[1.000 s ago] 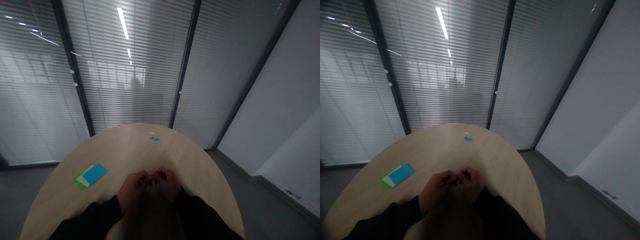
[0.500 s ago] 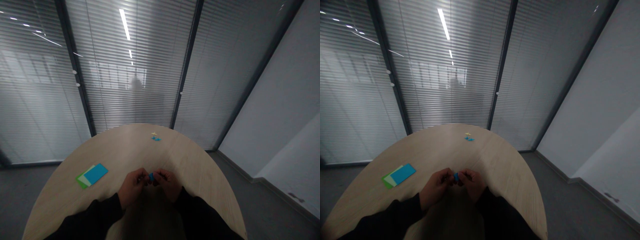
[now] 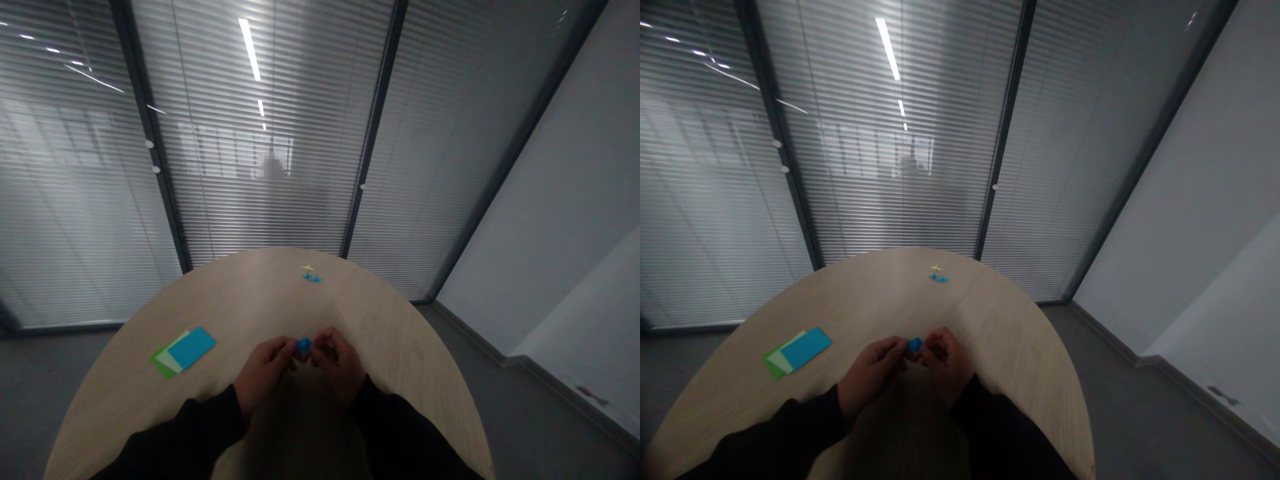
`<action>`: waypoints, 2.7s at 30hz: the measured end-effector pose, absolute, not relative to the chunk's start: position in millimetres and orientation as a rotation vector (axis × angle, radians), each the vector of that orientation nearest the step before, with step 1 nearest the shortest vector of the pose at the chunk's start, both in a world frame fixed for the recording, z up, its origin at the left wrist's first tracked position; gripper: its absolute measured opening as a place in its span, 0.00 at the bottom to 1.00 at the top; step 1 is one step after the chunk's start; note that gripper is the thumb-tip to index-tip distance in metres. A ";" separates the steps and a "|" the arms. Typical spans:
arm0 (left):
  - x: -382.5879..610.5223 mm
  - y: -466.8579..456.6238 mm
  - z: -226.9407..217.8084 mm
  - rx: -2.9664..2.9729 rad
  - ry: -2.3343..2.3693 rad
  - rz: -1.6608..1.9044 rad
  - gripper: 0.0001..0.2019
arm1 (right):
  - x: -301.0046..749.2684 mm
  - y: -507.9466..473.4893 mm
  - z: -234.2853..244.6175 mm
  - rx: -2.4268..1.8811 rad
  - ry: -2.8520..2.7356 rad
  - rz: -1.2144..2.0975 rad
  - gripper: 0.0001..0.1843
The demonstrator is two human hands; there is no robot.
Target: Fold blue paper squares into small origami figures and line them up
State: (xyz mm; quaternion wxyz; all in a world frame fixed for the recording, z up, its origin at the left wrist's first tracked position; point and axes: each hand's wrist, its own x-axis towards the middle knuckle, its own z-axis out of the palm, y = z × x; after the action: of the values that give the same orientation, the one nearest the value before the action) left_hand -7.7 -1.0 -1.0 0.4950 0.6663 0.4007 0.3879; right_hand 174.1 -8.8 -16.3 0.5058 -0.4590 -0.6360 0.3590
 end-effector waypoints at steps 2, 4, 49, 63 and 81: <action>-8.0 -0.9 -2.7 1.566 0.943 0.938 0.20 | 175.0 -8.7 -16.1 -1.143 -1.585 0.776 0.08; -8.0 -0.9 -4.4 1.530 0.937 0.913 0.21 | 176.1 -9.0 -14.4 -1.184 -1.638 0.674 0.05; -1.4 -4.0 -10.4 1.145 0.765 0.942 0.20 | 181.7 -14.5 -0.3 -0.901 -2.180 -0.590 0.10; -1.5 -5.2 -7.3 1.172 0.758 0.945 0.21 | 179.2 -15.0 -4.4 -0.896 -2.018 -0.353 0.06; 0.2 -5.7 -7.3 1.222 0.828 0.970 0.21 | 163.6 -20.7 2.0 -0.950 -1.798 0.058 0.08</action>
State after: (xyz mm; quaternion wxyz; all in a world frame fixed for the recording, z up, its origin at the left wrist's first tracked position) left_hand 0.2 -5.7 -7.3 0.6349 0.5345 0.3622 0.4243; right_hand 163.6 -20.7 2.0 0.5258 -0.3972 -0.7518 0.0244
